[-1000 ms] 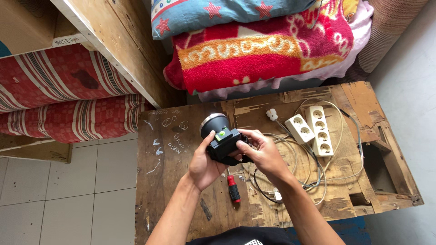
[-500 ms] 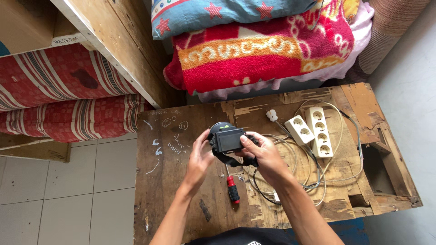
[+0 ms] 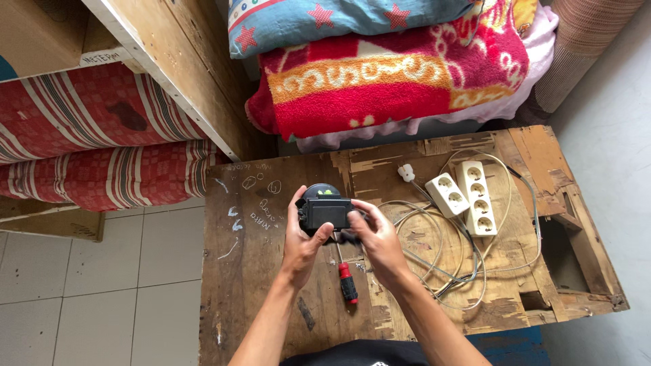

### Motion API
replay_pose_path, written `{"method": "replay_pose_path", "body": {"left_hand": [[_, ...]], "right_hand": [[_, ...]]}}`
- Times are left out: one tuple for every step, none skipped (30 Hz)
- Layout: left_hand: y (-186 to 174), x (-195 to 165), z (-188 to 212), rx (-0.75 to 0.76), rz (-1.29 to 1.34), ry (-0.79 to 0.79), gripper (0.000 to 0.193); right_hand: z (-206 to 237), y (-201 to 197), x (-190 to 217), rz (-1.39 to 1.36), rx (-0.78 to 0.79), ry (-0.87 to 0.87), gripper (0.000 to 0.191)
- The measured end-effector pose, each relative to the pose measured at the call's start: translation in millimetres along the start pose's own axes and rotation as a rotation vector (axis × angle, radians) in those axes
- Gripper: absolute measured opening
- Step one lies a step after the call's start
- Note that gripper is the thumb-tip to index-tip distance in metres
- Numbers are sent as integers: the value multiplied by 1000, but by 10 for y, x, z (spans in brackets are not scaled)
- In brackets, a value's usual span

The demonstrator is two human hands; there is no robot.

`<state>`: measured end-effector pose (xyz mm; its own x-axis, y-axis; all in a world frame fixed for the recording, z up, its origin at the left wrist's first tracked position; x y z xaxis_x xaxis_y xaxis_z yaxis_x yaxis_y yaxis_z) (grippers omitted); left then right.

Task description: The person picks up a headlamp-style flashlight from a wooden table and uses a screwdriver to unscrew its housing. They open the lamp, remove and reposition the orange lens and internal components, then reassemble the housing and repeatedly test the light, which turns on and illuminates by the end.

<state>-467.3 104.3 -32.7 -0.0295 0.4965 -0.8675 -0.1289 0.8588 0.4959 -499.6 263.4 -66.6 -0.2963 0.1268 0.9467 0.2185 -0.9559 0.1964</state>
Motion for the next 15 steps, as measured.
{"method": "replay_pose_path", "body": {"left_hand": [[-16,10,-5,-12,-2,8,103],[-44,15,-17,-29,1,15,102],[-73,21,-29,-47,6,21,101],[-106,30,-41,-62,12,27,99],[-140,43,-60,-79,55,22,99],[-174,55,-77,-96,98,16,98],[-205,69,-89,-111,141,9,97],[-221,75,-93,-89,154,2,91],[-238,75,-93,-65,168,-6,86],[-240,80,-96,-40,181,-12,80],[-240,93,-98,-40,194,-22,78],[-241,101,-94,-41,206,-31,75],[-238,106,-92,-42,218,-40,73],[-233,102,-95,-41,230,-39,72],[-224,97,-100,-39,244,-39,72]], "right_hand": [[-1,-50,-87,29,-1,21,55],[5,-112,-179,57,0,42,60],[21,-169,-285,86,0,63,64],[41,-208,-415,252,13,99,65],[62,-232,-552,417,26,134,67],[90,-227,-699,581,39,169,68],[125,-170,-843,766,116,174,65],[173,-116,-982,950,193,178,62],[234,-75,-1108,1135,271,181,59],[285,-41,-1165,1178,253,106,62],[329,1,-1202,1219,237,28,66],[350,39,-1218,1258,224,-52,69],[354,60,-1236,1269,224,-84,69],[359,75,-1242,1280,224,-115,69],[364,90,-1231,1292,222,-145,68]]}}
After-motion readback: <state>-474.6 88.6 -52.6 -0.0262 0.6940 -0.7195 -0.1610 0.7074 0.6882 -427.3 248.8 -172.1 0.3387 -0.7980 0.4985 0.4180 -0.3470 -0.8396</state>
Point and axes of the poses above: each hand's wrist, its own z-axis away from the middle knuckle, its own y-axis out of the palm, x = y × z, the point moved 5 cm from there along -z, towards the middle knuckle, and after that the axes turned 9 degrees about z, right-handed, at the moved point
